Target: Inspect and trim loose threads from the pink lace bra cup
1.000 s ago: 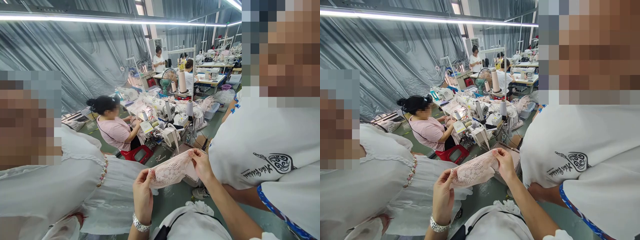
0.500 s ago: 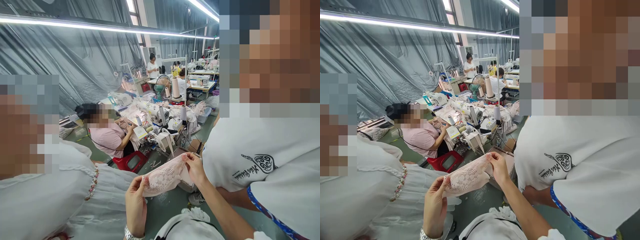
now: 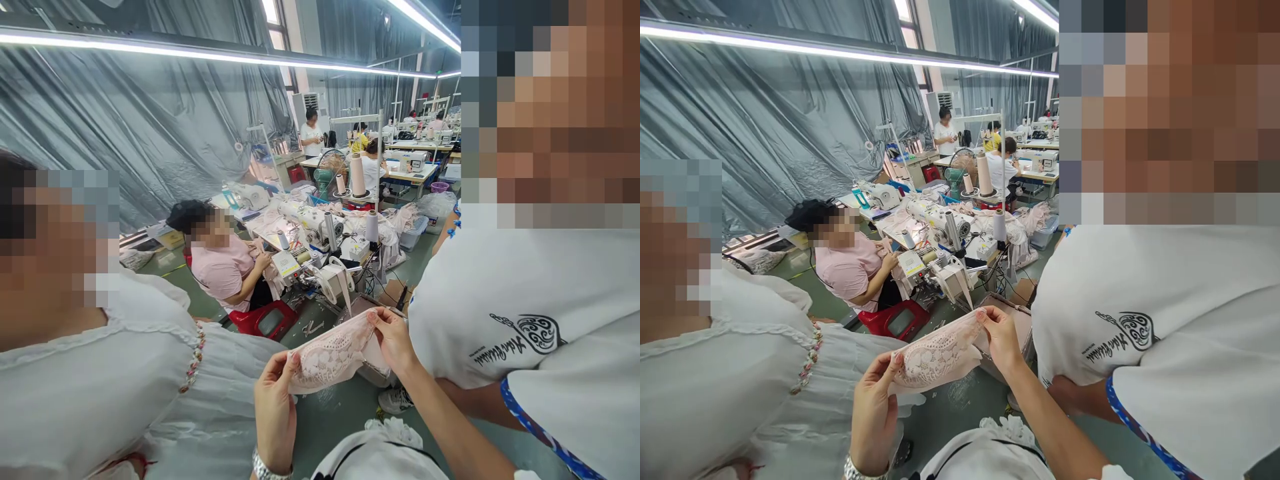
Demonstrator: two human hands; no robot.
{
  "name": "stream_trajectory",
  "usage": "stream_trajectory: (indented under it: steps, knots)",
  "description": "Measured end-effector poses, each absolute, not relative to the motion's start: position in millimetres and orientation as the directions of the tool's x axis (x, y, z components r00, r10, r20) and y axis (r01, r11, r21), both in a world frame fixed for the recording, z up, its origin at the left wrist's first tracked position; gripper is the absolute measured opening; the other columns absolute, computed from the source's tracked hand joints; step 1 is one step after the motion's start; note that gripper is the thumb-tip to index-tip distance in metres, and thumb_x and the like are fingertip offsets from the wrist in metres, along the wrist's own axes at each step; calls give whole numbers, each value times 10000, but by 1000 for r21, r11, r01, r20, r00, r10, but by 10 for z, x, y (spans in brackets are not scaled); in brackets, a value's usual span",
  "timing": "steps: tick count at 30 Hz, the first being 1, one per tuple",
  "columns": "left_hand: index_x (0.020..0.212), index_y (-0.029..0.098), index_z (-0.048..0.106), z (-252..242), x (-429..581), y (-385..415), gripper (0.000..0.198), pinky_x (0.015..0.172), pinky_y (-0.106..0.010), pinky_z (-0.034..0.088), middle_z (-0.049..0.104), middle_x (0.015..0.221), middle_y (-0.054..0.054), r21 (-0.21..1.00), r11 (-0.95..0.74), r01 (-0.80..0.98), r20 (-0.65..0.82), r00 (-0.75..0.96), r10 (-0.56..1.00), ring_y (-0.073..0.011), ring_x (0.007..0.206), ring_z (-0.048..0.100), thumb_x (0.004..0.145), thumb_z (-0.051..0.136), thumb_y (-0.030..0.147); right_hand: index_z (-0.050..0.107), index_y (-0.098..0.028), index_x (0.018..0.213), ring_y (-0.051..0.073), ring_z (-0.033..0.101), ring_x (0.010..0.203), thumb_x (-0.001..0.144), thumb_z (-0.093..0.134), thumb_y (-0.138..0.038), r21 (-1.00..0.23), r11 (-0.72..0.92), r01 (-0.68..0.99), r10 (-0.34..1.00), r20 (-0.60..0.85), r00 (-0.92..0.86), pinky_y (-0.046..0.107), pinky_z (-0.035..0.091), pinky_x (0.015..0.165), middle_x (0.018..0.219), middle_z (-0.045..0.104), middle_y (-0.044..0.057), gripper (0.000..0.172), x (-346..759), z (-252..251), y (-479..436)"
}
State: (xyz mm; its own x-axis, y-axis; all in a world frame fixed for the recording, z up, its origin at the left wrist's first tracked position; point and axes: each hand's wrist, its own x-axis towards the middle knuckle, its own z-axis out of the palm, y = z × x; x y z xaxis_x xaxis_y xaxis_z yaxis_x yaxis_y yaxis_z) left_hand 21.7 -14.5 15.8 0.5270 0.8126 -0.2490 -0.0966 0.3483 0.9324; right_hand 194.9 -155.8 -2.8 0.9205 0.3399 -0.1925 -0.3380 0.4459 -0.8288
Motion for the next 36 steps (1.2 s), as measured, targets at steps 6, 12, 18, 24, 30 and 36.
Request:
stream_trajectory:
  steps: [6, 12, 18, 24, 30, 36]
  knots:
    - [697, 142, 665, 31, 103, -151, 444, 575, -200, 378, 568, 649, 20, 935, 329, -130, -235, 467, 853, -98, 619, 451, 550, 871, 507, 704, -204, 653, 128, 535, 606, 421, 935, -457, -841, 369, -396, 437, -220, 872, 262, 482, 584, 644, 634, -14, 413, 1922, -122, -1465]
    - [649, 146, 626, -158, -218, -137, 467, 581, -215, 373, 557, 626, 29, 878, 422, -225, -356, 282, 891, -95, 599, 456, 503, 881, 509, 730, -181, 654, 141, 545, 574, 471, 929, -417, -870, 147, -471, 661, -268, 701, 278, 481, 552, 639, 657, 10, 359, 1902, -252, -1024]
    - [628, 141, 613, -169, -683, -229, 444, 593, -222, 428, 588, 617, 30, 813, 420, -404, -445, 34, 895, -96, 591, 521, 421, 912, 396, 719, -168, 636, 149, 555, 532, 412, 935, -436, -876, 4, -483, 836, -262, 482, 286, 455, 520, 598, 661, 17, 411, 1603, -416, -388]
    - [652, 135, 621, -186, -979, -359, 388, 613, -245, 482, 649, 664, -5, 752, 403, -522, -543, -142, 828, -132, 637, 604, 408, 895, 264, 728, -151, 635, 132, 539, 547, 355, 934, -444, -874, -105, -474, 892, -294, 345, 270, 430, 542, 612, 671, 25, 454, 1251, -580, 6]
    - [642, 141, 608, -211, -1097, -434, 390, 572, -225, 459, 644, 628, 5, 764, 322, -558, -522, -241, 818, -110, 592, 578, 405, 889, 270, 717, -165, 642, 125, 536, 594, 331, 931, -438, -872, -151, -466, 906, -311, 289, 260, 425, 586, 619, 663, 4, 466, 1007, -661, 198]
    - [645, 144, 611, -145, -1176, -492, 352, 602, -248, 479, 654, 644, -8, 762, 302, -573, -532, -288, 797, -128, 613, 600, 437, 873, 250, 703, -165, 616, 122, 519, 579, 305, 931, -457, -871, -185, -455, 915, -322, 244, 264, 421, 582, 599, 637, -4, 484, 873, -665, 239]
